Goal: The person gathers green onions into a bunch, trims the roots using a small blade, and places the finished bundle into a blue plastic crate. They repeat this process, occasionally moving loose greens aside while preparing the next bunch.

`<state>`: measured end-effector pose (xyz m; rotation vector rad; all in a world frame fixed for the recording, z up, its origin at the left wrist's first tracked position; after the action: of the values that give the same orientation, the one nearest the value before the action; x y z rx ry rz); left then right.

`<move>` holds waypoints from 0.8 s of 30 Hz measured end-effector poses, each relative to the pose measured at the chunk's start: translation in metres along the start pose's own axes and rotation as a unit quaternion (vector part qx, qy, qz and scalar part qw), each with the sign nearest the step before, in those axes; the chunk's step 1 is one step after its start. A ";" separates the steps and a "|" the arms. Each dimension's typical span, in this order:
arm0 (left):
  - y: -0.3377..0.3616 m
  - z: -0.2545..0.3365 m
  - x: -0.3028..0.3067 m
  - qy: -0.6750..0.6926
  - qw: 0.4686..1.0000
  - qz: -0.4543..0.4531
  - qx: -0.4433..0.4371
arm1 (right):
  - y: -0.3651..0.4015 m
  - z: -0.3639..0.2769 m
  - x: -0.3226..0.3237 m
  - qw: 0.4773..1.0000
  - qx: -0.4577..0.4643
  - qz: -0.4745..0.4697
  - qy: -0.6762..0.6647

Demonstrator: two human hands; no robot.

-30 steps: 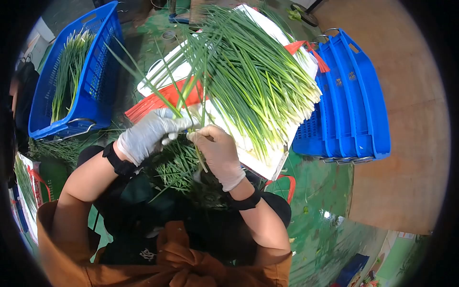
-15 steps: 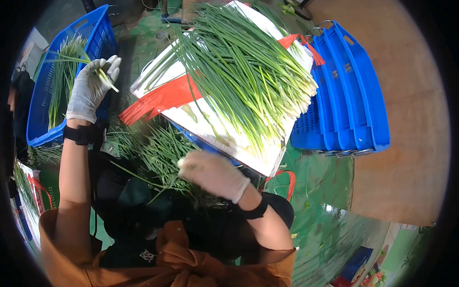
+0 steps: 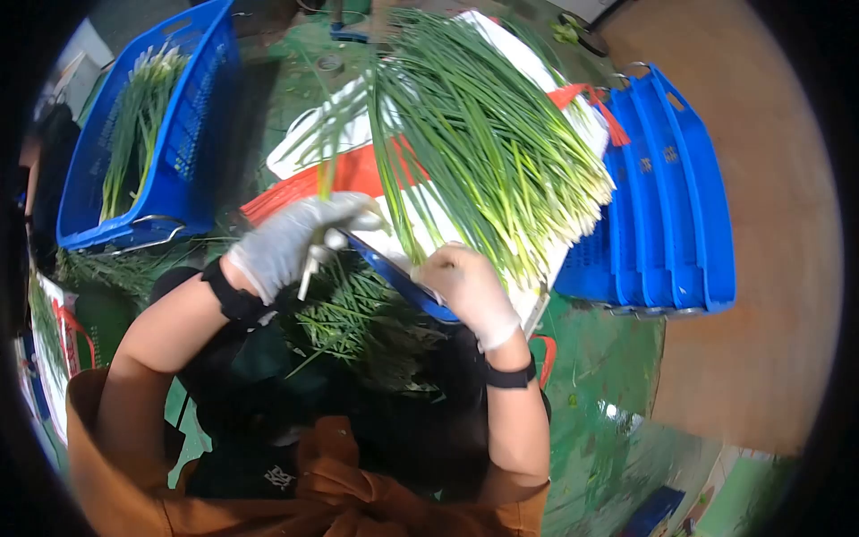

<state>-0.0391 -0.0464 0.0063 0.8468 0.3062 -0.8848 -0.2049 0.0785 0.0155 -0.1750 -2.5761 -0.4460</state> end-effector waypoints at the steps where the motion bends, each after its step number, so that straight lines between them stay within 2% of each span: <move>1: 0.000 -0.004 -0.004 -0.016 1.000 -0.009 0.016 | 0.004 -0.016 -0.005 1.000 0.010 -0.011 -0.004; 3: -0.009 -0.017 -0.001 -0.032 0.999 -0.023 0.006 | 0.012 -0.036 -0.019 0.994 -0.027 -0.067 -0.076; 5: -0.008 -0.015 0.001 -0.022 1.000 -0.007 0.006 | 0.010 -0.029 -0.027 0.993 -0.022 -0.071 -0.092; 7: -0.010 -0.012 0.008 -0.061 0.997 0.045 0.017 | 0.009 -0.020 -0.019 0.998 0.017 -0.004 -0.056; 8: -0.010 -0.010 0.009 -0.048 0.996 0.080 0.010 | 0.009 -0.011 -0.013 0.998 -0.017 0.001 -0.059; 9: -0.012 -0.011 0.010 -0.050 0.996 0.074 0.012 | 0.007 -0.010 -0.013 0.998 -0.019 0.007 -0.058; 10: -0.015 -0.012 0.013 -0.031 0.998 0.059 -0.014 | 0.008 -0.023 -0.001 0.964 0.043 0.180 0.191; 11: -0.016 -0.011 0.013 -0.010 0.998 0.045 -0.038 | 0.017 -0.041 0.001 0.837 0.100 0.334 0.422; 12: -0.014 -0.011 0.013 -0.009 0.998 0.061 -0.035 | 0.019 -0.044 -0.002 0.861 0.184 0.309 0.361; 13: -0.015 -0.012 0.013 -0.008 0.998 0.059 -0.035 | 0.019 -0.044 -0.007 0.860 0.183 0.308 0.362; 15: -0.015 -0.014 0.014 -0.050 0.996 0.058 -0.035 | 0.016 -0.046 -0.028 0.924 0.239 0.223 0.197; 16: -0.014 -0.014 0.011 -0.054 0.997 0.041 -0.039 | 0.012 -0.045 -0.033 0.951 0.163 0.166 0.204; 17: -0.012 -0.014 0.009 -0.056 0.997 0.040 -0.037 | 0.012 -0.044 -0.034 0.951 0.160 0.168 0.204; 19: -0.007 -0.011 0.003 -0.129 0.990 0.053 -0.010 | 0.005 -0.026 -0.036 0.993 0.033 0.105 0.050; 23: 0.002 -0.009 -0.008 -0.215 0.976 0.027 0.012 | 0.005 -0.025 -0.037 0.994 -0.010 0.102 -0.028; 24: 0.001 -0.013 -0.009 -0.161 0.987 0.010 -0.006 | 0.005 -0.027 -0.040 0.993 0.034 0.109 -0.032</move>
<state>-0.0421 -0.0316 0.0037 0.6810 0.0210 -0.9844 -0.1570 0.0727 0.0185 -0.4474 -2.5928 -0.2750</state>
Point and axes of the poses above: each hand's wrist, its own y-axis away from the middle knuckle, its own x-axis out of the back of the hand, z = x × y, the point moved 5 cm from there along -y, towards the middle knuckle, and after that the axes turned 7 degrees about -z, right-handed, at the moved point
